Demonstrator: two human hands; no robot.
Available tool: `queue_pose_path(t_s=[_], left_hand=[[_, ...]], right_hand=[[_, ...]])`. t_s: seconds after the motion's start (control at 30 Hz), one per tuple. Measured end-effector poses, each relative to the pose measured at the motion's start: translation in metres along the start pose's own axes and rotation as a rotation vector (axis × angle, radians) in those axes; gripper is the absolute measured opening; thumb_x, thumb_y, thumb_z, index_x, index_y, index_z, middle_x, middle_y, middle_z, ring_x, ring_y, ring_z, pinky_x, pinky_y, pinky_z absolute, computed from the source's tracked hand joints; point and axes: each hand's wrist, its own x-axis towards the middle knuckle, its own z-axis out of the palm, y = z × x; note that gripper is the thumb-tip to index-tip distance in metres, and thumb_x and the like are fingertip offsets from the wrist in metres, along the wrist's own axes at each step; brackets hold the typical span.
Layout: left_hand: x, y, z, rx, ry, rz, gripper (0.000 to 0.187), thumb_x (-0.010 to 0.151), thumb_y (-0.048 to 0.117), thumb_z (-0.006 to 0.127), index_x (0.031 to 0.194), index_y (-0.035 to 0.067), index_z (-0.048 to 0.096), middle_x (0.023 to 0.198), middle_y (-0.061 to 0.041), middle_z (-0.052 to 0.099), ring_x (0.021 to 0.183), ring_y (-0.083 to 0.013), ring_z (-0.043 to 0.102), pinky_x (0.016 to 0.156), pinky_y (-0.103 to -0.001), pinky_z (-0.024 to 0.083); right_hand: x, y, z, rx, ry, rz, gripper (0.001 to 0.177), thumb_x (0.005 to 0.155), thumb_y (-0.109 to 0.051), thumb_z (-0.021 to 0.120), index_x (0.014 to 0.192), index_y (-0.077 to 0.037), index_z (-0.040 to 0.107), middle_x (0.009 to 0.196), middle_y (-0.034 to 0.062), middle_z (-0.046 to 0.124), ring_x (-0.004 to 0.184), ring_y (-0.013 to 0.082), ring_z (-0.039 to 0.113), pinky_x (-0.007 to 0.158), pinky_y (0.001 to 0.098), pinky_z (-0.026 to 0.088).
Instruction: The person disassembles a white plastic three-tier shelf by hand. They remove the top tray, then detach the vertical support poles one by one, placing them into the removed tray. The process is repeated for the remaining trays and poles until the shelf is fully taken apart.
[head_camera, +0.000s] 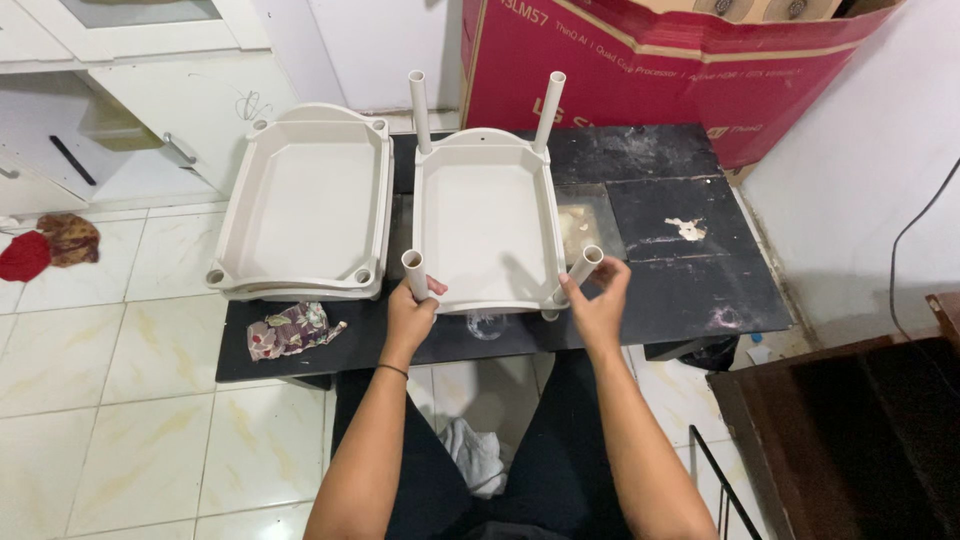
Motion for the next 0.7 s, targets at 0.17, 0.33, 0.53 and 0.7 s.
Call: queue_pose_path(t_s=[0.17, 0.33, 0.53, 0.7], left_hand=[[0.002, 0.005, 0.007, 0.12, 0.163, 0.194, 0.019, 0.077, -0.008, 0.056, 0.092, 0.003, 0.062, 0.086, -0.011, 0.07, 0.081, -0.0227, 0.069, 0.076, -0.033, 0.053], [-0.035, 0.029, 0.001, 0.52, 0.456, 0.506, 0.059, 0.078, -0.003, 0.066, 0.132, -0.013, 0.044, 0.121, -0.031, 0.049, 0.111, -0.0432, 0.052, 0.096, -0.047, 0.043], [-0.079, 0.055, 0.047, 0.685, 0.187, 0.683, 0.036, 0.083, 0.012, 0.073, 0.115, 0.004, 0.059, 0.107, -0.016, 0.057, 0.107, -0.0359, 0.053, 0.096, -0.049, 0.041], [-0.047, 0.064, 0.095, 0.883, -0.182, 0.655, 0.014, 0.089, 0.021, 0.068, 0.089, 0.009, 0.075, 0.089, -0.01, 0.067, 0.088, -0.0298, 0.065, 0.079, -0.045, 0.05]], right_hand=[[-0.003, 0.019, 0.025, 0.241, -0.308, 0.467, 0.019, 0.091, -0.02, 0.074, 0.086, -0.007, 0.061, 0.074, 0.0026, 0.065, 0.069, 0.011, 0.061, 0.065, 0.0286, 0.047], [-0.03, 0.027, 0.031, 0.192, -0.387, 0.532, 0.03, 0.091, -0.021, 0.076, 0.073, -0.007, 0.057, 0.065, 0.0038, 0.062, 0.06, 0.0113, 0.057, 0.058, 0.0288, 0.045], [-0.024, 0.028, 0.031, 0.192, -0.423, 0.503, 0.03, 0.089, -0.019, 0.075, 0.069, -0.009, 0.056, 0.062, 0.0017, 0.061, 0.057, 0.0107, 0.057, 0.056, 0.0282, 0.047], [-0.016, 0.036, 0.027, 0.18, -0.511, 0.489, 0.029, 0.087, -0.016, 0.076, 0.067, -0.007, 0.057, 0.06, -0.0003, 0.056, 0.055, 0.0098, 0.052, 0.052, 0.029, 0.041]])
